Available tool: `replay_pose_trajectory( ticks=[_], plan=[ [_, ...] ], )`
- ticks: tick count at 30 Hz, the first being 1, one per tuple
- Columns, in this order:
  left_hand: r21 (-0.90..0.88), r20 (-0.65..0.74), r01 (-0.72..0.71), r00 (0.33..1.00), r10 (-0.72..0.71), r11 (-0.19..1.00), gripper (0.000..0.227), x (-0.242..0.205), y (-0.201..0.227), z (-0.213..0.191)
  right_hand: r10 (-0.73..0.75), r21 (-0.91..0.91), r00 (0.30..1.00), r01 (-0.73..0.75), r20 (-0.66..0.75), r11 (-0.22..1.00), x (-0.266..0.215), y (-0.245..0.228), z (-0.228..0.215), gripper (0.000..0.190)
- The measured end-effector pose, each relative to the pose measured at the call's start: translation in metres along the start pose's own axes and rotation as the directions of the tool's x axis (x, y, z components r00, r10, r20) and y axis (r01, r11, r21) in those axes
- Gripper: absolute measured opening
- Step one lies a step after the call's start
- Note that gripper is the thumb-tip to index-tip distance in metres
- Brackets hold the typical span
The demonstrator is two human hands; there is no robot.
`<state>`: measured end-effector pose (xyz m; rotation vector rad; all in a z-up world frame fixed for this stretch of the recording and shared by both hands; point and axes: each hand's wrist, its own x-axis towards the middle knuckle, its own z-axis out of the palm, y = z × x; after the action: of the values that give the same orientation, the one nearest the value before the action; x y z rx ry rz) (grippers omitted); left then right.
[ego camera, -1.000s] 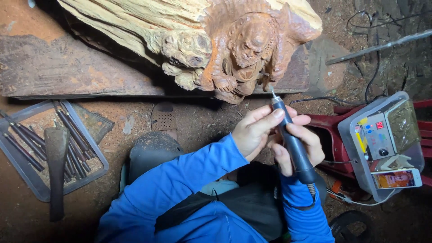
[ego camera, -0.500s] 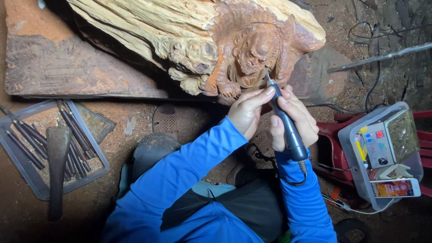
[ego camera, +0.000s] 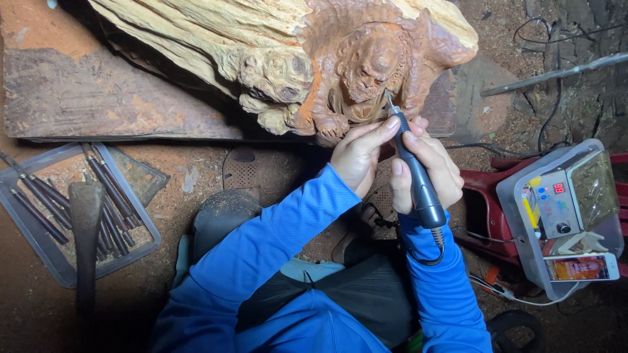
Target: Carving intricate facial details into a wooden figure using a handheld rotary tool.
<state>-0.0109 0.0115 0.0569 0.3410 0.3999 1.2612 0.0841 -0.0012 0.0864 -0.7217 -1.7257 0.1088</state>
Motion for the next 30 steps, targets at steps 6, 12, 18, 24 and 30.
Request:
replay_pose_trajectory(
  ticks=[6,12,18,24,30],
  plan=[
    [0.029,-0.019,0.017,1.000,-0.017,0.999,0.033,-0.002,0.001,0.004,0.000,-0.019,1.000,-0.001,-0.010,1.000,0.002,-0.001,0.001,0.027],
    [0.048,-0.026,0.029,0.999,-0.028,0.998,0.035,0.001,-0.004,0.003,0.012,-0.043,1.000,-0.013,-0.009,0.999,-0.007,0.004,-0.002,0.029],
    [0.061,-0.018,0.047,0.999,-0.046,0.997,0.035,0.002,-0.009,-0.002,0.017,-0.055,1.000,-0.017,-0.008,0.998,-0.010,0.005,-0.002,0.030],
    [0.199,0.206,0.026,0.976,-0.068,0.980,0.039,-0.014,0.000,-0.014,-0.033,-0.159,0.989,0.055,0.141,0.986,-0.027,-0.016,-0.025,0.039],
    [0.474,0.272,-0.145,0.962,0.012,0.869,0.036,-0.030,-0.005,-0.044,0.560,0.492,0.761,-0.643,0.327,0.586,-0.102,-0.046,-0.034,0.061]
  ],
)
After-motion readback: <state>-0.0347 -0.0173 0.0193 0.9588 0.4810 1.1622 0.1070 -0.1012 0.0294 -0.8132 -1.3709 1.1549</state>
